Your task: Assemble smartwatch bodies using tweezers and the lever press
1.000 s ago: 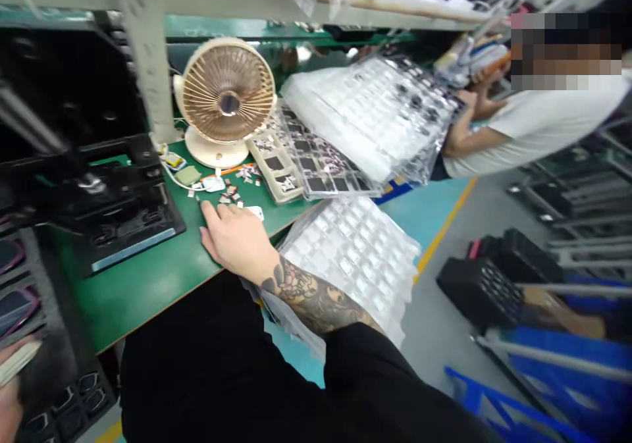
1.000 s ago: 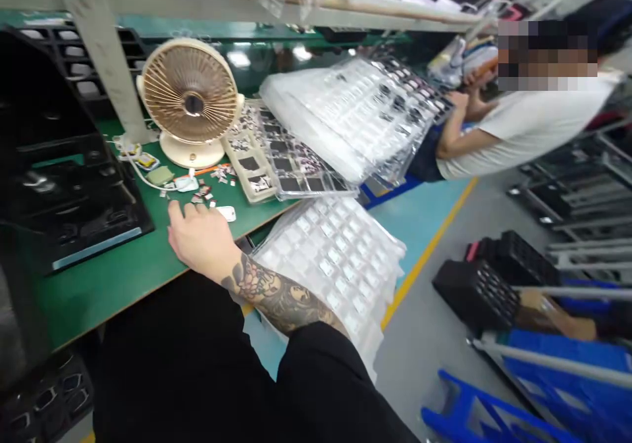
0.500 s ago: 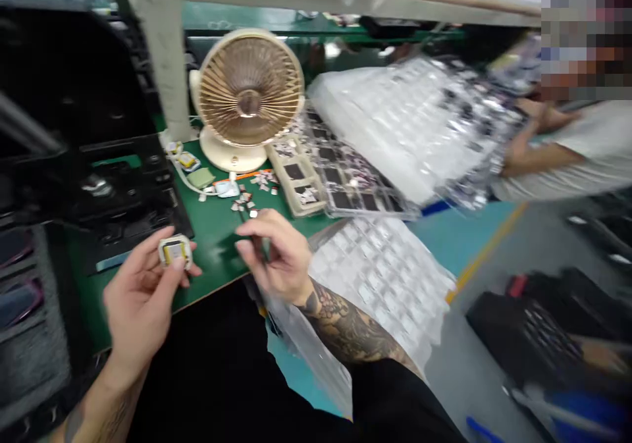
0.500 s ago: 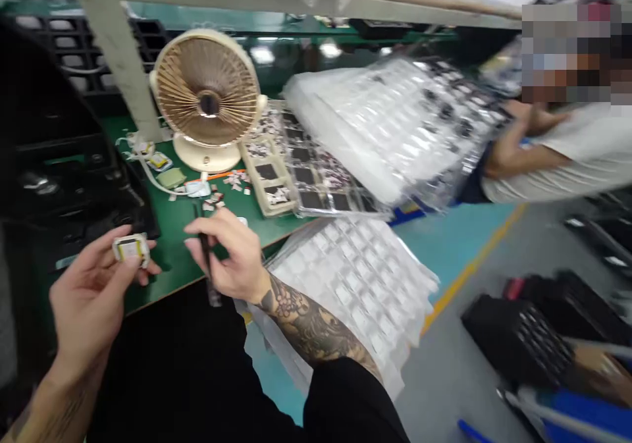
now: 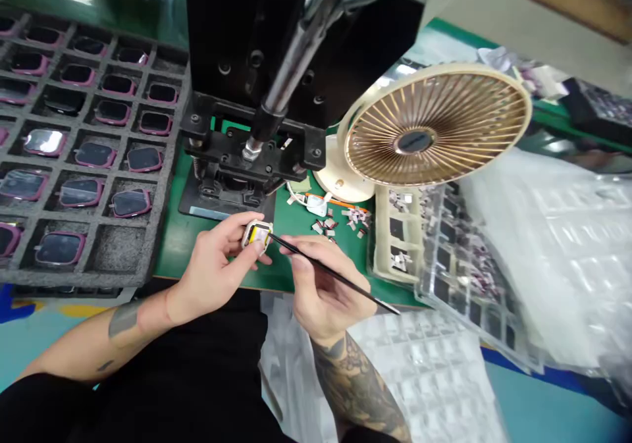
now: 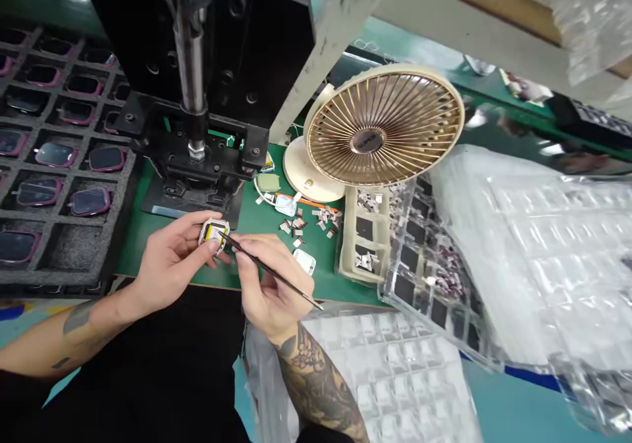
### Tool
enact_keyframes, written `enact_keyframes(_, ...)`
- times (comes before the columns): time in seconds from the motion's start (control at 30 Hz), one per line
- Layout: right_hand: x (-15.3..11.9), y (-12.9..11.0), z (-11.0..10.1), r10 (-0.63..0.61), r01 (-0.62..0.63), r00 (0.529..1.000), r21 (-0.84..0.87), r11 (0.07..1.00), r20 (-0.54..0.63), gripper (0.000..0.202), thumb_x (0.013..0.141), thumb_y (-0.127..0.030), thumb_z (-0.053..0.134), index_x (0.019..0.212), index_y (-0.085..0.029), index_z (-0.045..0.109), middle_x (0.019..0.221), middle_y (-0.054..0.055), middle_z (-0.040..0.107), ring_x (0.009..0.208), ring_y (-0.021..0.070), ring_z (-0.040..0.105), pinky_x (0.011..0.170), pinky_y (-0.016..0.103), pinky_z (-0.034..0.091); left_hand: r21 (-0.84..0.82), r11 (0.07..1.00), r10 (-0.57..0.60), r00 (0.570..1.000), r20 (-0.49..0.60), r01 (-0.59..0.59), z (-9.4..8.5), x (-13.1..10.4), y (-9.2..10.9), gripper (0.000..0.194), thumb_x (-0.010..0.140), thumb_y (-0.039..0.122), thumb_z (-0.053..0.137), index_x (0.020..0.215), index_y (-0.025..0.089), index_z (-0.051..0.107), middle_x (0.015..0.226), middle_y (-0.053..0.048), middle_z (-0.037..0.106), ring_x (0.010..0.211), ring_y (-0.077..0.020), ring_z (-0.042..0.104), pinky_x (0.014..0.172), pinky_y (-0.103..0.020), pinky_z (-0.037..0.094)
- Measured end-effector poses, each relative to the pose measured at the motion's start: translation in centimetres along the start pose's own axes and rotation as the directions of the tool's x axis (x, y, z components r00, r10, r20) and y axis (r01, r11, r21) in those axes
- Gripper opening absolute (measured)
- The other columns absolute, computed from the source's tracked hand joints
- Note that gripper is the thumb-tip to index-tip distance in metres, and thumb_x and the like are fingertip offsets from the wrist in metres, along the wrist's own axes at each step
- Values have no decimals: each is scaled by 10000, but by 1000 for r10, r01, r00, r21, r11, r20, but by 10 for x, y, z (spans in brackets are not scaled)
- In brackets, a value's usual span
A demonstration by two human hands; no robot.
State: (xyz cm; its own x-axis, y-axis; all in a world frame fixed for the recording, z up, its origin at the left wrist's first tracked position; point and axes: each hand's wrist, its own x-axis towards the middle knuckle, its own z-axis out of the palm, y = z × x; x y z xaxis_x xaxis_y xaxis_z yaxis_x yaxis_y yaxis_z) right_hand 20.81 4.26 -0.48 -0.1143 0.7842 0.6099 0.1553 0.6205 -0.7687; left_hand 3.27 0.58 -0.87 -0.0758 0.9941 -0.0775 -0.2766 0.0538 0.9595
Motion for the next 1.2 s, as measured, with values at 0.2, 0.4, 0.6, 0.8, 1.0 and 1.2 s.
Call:
enact_keyframes(0.2,-2,4,6,40,-41,999,-73,996,-15,117,1041,-179,774,1137,-241,803,1024,85,862,931,251,857,812,450,734,-7,1000,5,1000,25,-4,-3,0,-1,353,1067,317,813,1404,234,746,1093,-74,879,857,-222,877,728,-297,714)
enact_keyframes(0.4,-3,8,10,281,-276,959,97,956,-44,69,1090,-272,753,1134,-224,774,1019,71,844,781,194,822,683,347,700,-63,998,6,999,46,-3,-5,-1,-2,370,1068,355,817,1414,238,764,1071,-74,880,836,-225,870,718,-307,703)
enact_keyframes(0.6,3,4,7,46,-45,999,71,997,-24,111,1086,-267,752,1187,-258,796,843,17,739,752,194,742,707,379,633,-72,997,-7,999,40,10,-4,-1,-2,372,1077,332,808,1427,225,743,1066,-72,867,853,-219,871,716,-291,691)
enact_keyframes(0.8,4,2,3,64,-61,997,74,995,-32,135,1126,-334,665,1135,-272,785,852,30,653,788,209,671,706,385,560,-67,998,-4,999,37,7,-4,-1,-3,374,1081,351,810,1426,228,734,1083,-75,861,860,-231,880,727,-301,692)
enact_keyframes(1.0,3,0,-3,64,-64,998,-37,997,11,162,1071,-242,737,1207,-266,821,1033,66,779,896,229,782,784,426,664,-67,998,8,999,45,-5,-4,-1,-3,372,1095,316,792,1439,203,708,1091,-73,862,876,-207,882,762,-270,700)
enact_keyframes(1.2,-1,3,-2,40,-40,999,27,999,-10,401,1047,-86,714,1375,-292,816,1037,47,851,873,209,820,799,400,696,-40,999,18,999,28,-17,-3,-2,-2,366,1108,288,767,1449,182,689,1130,-76,863,886,-198,884,768,-264,707)
